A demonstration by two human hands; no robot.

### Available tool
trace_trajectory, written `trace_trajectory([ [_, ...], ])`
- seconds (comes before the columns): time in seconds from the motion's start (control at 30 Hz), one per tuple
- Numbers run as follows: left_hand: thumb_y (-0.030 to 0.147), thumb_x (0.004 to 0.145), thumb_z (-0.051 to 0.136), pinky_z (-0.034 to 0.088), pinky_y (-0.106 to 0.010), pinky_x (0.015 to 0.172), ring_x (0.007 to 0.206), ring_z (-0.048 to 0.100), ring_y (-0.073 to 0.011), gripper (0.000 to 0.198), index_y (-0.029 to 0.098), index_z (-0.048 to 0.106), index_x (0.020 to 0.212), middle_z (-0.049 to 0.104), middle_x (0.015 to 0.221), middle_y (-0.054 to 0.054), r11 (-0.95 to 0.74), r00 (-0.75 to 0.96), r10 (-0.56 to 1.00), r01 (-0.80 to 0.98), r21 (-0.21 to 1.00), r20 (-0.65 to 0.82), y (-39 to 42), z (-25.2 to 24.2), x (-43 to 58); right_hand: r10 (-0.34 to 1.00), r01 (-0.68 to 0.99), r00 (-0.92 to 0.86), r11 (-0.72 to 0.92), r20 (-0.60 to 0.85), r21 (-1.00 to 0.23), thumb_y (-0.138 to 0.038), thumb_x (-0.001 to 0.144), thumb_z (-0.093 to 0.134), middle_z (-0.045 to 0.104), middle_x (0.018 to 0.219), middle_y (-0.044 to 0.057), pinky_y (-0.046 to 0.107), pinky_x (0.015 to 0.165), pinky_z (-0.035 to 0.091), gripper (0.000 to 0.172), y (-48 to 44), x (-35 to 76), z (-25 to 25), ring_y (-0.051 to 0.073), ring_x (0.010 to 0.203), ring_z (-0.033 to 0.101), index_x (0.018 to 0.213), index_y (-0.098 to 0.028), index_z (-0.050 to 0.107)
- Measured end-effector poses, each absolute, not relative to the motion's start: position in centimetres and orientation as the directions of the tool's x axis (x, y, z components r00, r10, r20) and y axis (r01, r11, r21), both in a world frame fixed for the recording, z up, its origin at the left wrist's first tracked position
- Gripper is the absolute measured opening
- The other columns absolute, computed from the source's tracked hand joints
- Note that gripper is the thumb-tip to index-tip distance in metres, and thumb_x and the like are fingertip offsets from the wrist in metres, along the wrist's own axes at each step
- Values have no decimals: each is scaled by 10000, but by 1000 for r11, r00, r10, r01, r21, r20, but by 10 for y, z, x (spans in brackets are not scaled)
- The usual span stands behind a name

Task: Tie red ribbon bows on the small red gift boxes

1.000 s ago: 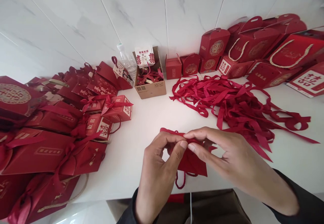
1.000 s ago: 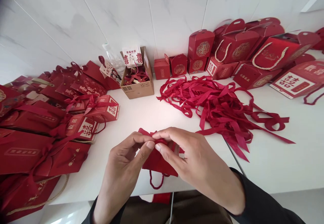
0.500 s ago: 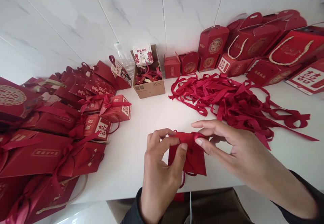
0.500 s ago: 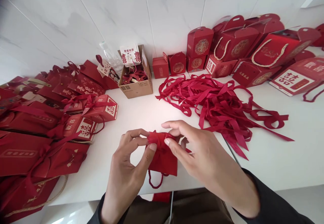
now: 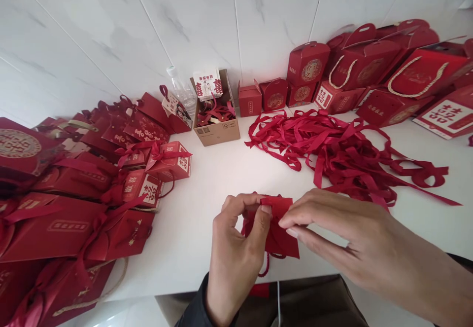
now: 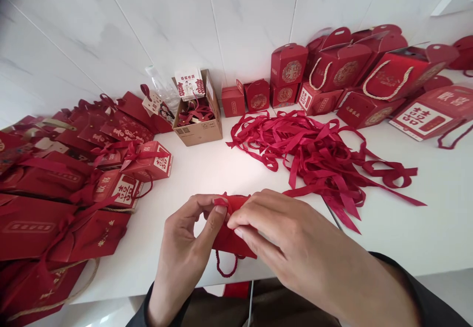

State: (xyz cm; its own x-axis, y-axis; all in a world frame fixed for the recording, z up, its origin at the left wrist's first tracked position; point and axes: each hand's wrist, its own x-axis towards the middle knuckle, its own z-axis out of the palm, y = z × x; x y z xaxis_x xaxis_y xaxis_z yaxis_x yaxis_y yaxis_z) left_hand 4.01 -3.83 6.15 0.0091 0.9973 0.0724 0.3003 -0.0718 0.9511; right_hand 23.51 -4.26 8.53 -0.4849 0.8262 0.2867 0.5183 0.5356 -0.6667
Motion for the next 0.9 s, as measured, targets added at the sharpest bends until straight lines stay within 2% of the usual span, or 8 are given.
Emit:
trace_trajectory([
  [0.1, 320, 957, 644, 489, -253, 638, 676, 604, -142, 176, 197, 763, 912, 746, 774, -20, -35, 80, 997, 193, 981, 19, -38, 65, 43, 779, 449, -532, 592, 332, -669, -153, 1064, 540, 675, 1029, 9, 245, 791, 551, 178, -37, 234, 86, 136, 911, 693, 1050, -253, 686],
  [0.2, 325, 966, 640, 470, -224, 590, 646, 619, -131, 198, 178, 767, 927, 744, 744, -22, 30, 157, 986, 126, 992, -50, -39, 66, 43, 776, 442, -514, 606, 367, -662, -157, 1065, 552, 678, 1046, 20, 240, 809, 552, 167, -33, 233, 86, 134, 937, 690, 1117, -242, 686],
  [0.3, 331, 997, 608, 482, -223, 621, 674, 634, -135, 237, 173, 780, 954, 740, 752, -25, 62, 235, 968, 124, 990, -90, -39, 67, 39, 812, 473, -484, 556, 326, -683, -212, 1072, 562, 724, 1095, 8, 261, 860, 560, 141, -32, 231, 85, 141, 995, 708, 1174, -255, 651],
  [0.47, 320, 1002, 571, 485, -268, 718, 758, 573, -159, 244, 180, 769, 1023, 707, 845, -35, 68, 354, 927, 164, 984, -123, -41, 74, 33, 865, 487, -441, 455, 239, -746, -232, 1060, 561, 753, 1097, -16, 286, 871, 578, 112, -31, 227, 89, 160, 1004, 728, 1114, -283, 645],
  [0.57, 334, 960, 631, 442, -262, 671, 711, 492, -145, 193, 173, 735, 932, 633, 778, -12, 64, 369, 918, 219, 974, -144, -41, 75, 34, 862, 476, -450, 453, 233, -754, -237, 1064, 553, 751, 1064, -13, 283, 851, 582, 116, -31, 224, 89, 164, 980, 728, 1092, -285, 655],
  [0.7, 426, 996, 600, 403, -254, 627, 656, 480, -128, 351, 172, 667, 763, 612, 700, 0, 126, 331, 926, 177, 976, -180, -38, 70, 35, 867, 510, -412, 474, 280, -718, -254, 1080, 521, 728, 1160, 23, 300, 933, 570, 176, -30, 225, 85, 176, 1085, 705, 1194, -277, 653],
  [0.9, 442, 1011, 585, 406, -250, 632, 654, 510, -123, 393, 162, 680, 753, 659, 715, -14, 145, 345, 919, 155, 977, -192, -35, 68, 31, 904, 518, -373, 390, 209, -761, -234, 1071, 521, 738, 1143, 18, 273, 899, 587, 167, -34, 226, 78, 160, 1051, 725, 1174, -278, 644],
])
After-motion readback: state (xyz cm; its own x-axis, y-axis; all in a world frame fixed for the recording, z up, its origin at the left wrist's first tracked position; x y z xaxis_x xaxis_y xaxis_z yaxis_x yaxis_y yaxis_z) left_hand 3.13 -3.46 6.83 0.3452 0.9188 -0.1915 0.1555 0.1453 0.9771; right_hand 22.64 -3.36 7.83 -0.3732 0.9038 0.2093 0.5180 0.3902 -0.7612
